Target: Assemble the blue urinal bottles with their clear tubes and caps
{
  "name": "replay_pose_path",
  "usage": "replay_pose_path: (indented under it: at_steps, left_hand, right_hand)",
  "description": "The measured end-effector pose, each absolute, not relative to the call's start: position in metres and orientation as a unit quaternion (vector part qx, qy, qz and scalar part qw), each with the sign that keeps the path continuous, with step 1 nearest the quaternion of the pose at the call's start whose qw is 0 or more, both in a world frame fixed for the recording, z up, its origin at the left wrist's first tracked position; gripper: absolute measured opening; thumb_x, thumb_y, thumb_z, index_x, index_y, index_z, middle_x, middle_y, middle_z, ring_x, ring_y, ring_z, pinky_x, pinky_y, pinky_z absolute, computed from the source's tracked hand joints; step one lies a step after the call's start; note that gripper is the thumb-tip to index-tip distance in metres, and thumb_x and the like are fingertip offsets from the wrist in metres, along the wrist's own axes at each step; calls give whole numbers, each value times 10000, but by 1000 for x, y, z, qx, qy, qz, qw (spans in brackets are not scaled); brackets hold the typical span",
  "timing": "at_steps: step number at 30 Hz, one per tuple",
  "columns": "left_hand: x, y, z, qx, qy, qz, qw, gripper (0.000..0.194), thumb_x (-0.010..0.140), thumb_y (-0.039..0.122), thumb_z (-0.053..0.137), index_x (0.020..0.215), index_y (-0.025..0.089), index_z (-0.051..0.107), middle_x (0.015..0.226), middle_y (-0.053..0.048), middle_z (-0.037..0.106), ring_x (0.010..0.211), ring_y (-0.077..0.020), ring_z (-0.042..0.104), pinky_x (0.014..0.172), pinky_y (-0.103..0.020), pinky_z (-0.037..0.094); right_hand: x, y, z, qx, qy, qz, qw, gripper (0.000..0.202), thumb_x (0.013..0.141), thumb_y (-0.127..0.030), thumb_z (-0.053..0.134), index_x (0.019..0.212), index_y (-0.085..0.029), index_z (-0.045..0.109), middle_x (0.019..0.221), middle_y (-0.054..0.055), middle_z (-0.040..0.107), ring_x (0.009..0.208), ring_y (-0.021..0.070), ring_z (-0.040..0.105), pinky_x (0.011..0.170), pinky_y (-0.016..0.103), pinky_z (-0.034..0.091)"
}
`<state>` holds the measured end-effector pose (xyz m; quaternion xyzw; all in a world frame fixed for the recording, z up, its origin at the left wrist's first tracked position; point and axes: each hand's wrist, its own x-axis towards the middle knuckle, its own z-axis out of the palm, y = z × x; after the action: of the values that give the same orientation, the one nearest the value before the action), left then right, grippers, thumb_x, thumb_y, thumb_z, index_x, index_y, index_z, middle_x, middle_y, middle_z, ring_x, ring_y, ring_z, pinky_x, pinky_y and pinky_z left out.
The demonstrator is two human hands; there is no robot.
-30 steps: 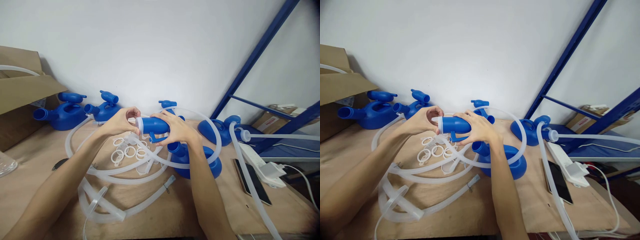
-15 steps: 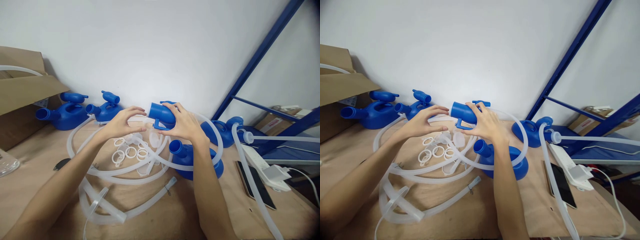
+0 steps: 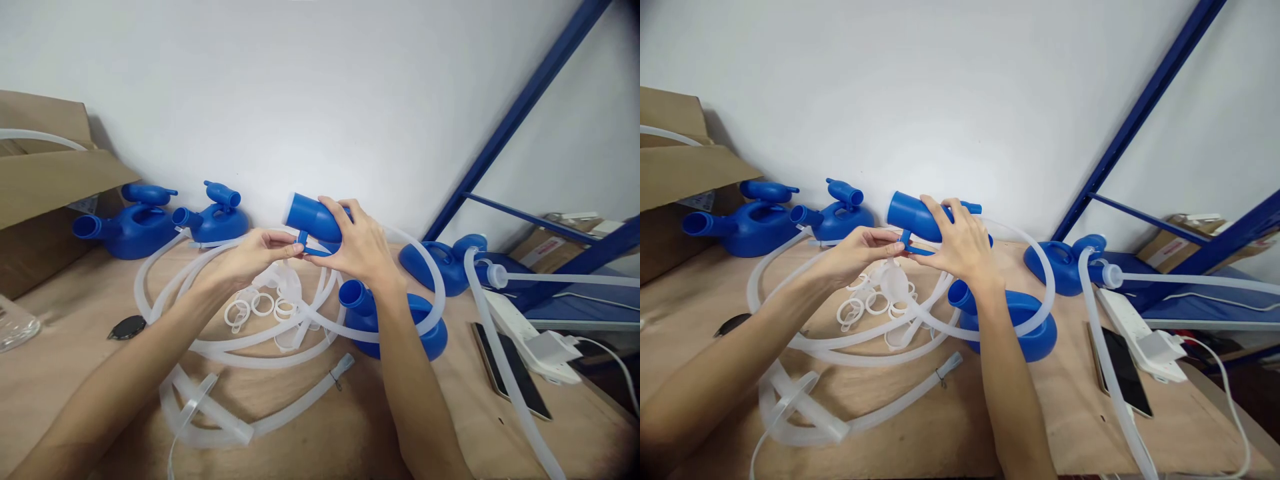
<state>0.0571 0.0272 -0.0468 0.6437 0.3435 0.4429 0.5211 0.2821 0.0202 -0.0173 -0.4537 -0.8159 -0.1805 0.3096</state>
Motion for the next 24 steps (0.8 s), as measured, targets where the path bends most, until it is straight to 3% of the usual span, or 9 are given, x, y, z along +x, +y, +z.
replay_pose_path:
  at_steps: [3,6,11,14,20,24]
  left_hand:
    - [59,27,-49,611,369,529,459,387,590,405,997,833,170,811,916,-75,791,907,-237,730,866,-360,570]
    - [60,29,-52,612,383,539,434,381,529,346,1023,760,159,786,881,-62,778,843,-206,720,794,-319,574]
    - [60,37,-58,522,397,524,544,485,418,287,1048,800,153,781,773,-39,736,736,-162,693,694,-286,563]
    - [61,39,-60,498,404,520,564,486,397,283,1047,772,151,769,741,-37,722,719,-165,689,718,-312,578]
    - [56,41,-59,565,430,525,470,472,413,329,1037,761,156,770,755,-51,730,722,-204,696,708,-355,585]
    - [38,52,-57,623,449,461,444,453,466,399,1015,756,152,770,761,-69,737,743,-218,700,719,-357,575]
  right_hand:
    - [282,23,-20,-459,-815,-191,297,918,792,-617,771,1575,-290,421,1365,143,557,1080,356,621,877,475,527]
    - [281,24,-21,-458,-823,-182,282,923,776,-575,804,1570,-290,428,1366,146,557,1096,357,615,891,477,517]
    - [280,24,-21,-449,-832,-180,273,893,805,-530,792,1580,-307,409,1390,153,542,1130,368,599,913,492,499]
    - [280,22,-20,-447,-836,-179,264,886,809,-517,799,1580,-316,410,1390,154,546,1148,372,592,930,497,493]
    - [276,23,-22,-462,-829,-197,244,867,833,-501,791,1584,-315,401,1394,165,545,1191,386,571,957,512,476]
    - [280,24,-22,-481,-823,-185,240,893,818,-502,808,1586,-294,404,1405,175,545,1198,385,578,967,516,476]
